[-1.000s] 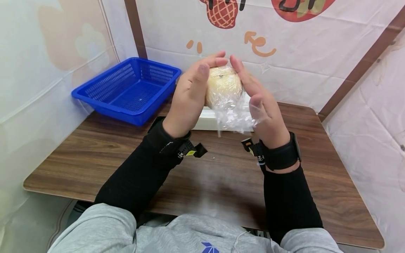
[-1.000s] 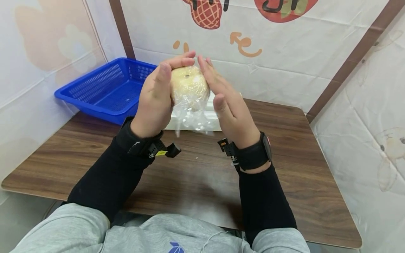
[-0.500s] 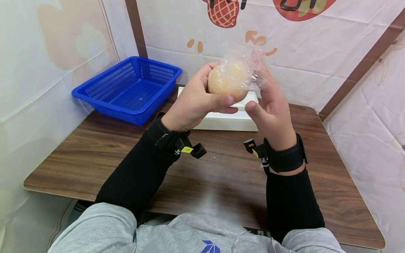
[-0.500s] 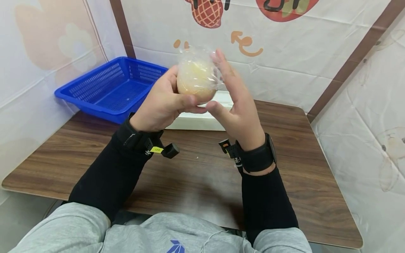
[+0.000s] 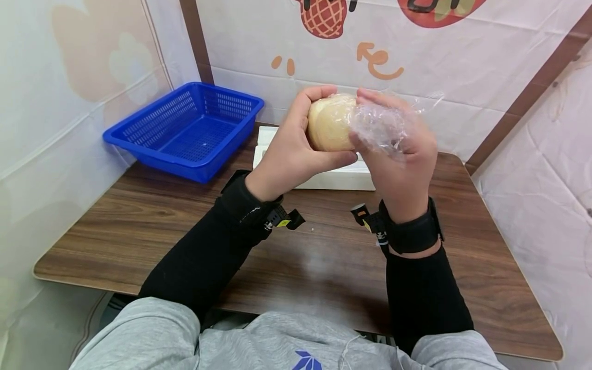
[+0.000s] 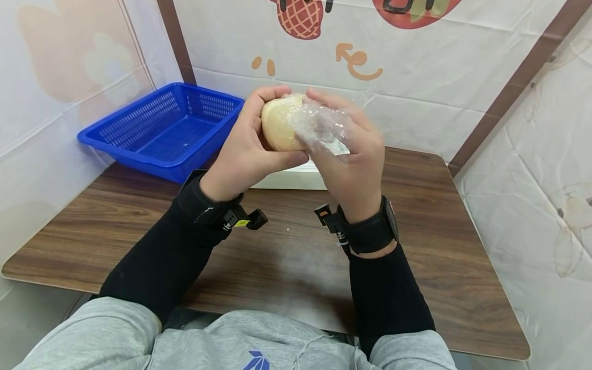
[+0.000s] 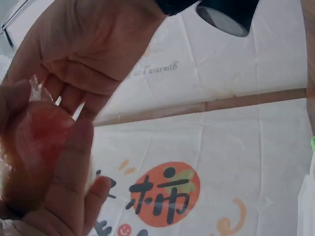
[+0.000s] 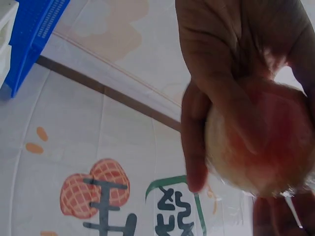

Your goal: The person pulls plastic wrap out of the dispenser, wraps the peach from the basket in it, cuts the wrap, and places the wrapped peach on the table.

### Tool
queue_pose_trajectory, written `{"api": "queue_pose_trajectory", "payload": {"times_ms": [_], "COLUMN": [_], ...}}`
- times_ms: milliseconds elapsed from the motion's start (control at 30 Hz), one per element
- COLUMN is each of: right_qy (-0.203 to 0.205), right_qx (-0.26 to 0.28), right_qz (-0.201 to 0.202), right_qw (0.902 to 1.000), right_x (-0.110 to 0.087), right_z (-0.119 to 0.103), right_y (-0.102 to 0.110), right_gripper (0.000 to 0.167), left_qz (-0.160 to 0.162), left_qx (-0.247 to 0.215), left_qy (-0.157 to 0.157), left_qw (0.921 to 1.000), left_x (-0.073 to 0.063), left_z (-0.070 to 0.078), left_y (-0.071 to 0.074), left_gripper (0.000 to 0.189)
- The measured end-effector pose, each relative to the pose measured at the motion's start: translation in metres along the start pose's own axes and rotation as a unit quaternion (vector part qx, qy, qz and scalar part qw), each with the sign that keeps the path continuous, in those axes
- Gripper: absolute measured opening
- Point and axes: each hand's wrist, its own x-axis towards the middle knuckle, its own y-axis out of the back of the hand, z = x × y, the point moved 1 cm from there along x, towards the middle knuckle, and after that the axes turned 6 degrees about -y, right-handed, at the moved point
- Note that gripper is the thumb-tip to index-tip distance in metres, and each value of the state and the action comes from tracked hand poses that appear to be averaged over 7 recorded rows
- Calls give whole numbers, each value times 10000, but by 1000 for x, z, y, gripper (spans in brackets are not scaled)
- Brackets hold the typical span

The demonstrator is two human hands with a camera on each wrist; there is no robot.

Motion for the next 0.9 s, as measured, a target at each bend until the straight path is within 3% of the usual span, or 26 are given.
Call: {"api": "queue_pose_trajectory", "payload": {"times_ms": [133, 267, 367, 467, 533, 633, 700, 767, 900], "right_qy": [289, 281, -102, -601, -718, -300, 61, 248, 308], "right_qx": [426, 847, 1098, 1259, 944, -39, -757, -1105, -883], "right_qz": [681, 1201, 1111, 513, -48, -507, -388, -116, 46], "right_qw": [9963, 9887, 9877, 9889, 9929, 9983, 9964, 9935, 9956], "right_x": [-2, -3, -4, -5, -5, -5, -5, -5, -5], "right_z": [-1, -3, -3, -3, -4, -5, -5, -4, -3], "right_y": [-4, -5, -3, 1, 3, 4, 4, 4, 6], "right_gripper": [59, 55, 52, 52, 60, 73, 73, 63, 43], "left_qz": [-182, -522, -749, -869, -861, -807, -853, -1030, -1449], "left_qx": [-167, -260, -152, -6, -27, 55, 166, 285, 641], "left_qy": [-310, -499, -423, -146, 95, 295, 381, 409, 168], "left_qw": [9992, 9970, 9962, 9961, 9962, 9963, 9955, 9934, 9872], "left_x": [-4, -6, -5, -3, -2, -1, -1, -1, -4], "left_z": [0, 0, -1, -1, -1, -1, -2, -3, -4], "left_y": [-2, -1, 4, 12, 15, 15, 13, 11, 10], "left_gripper": [88, 89, 89, 86, 84, 82, 78, 72, 64]}}
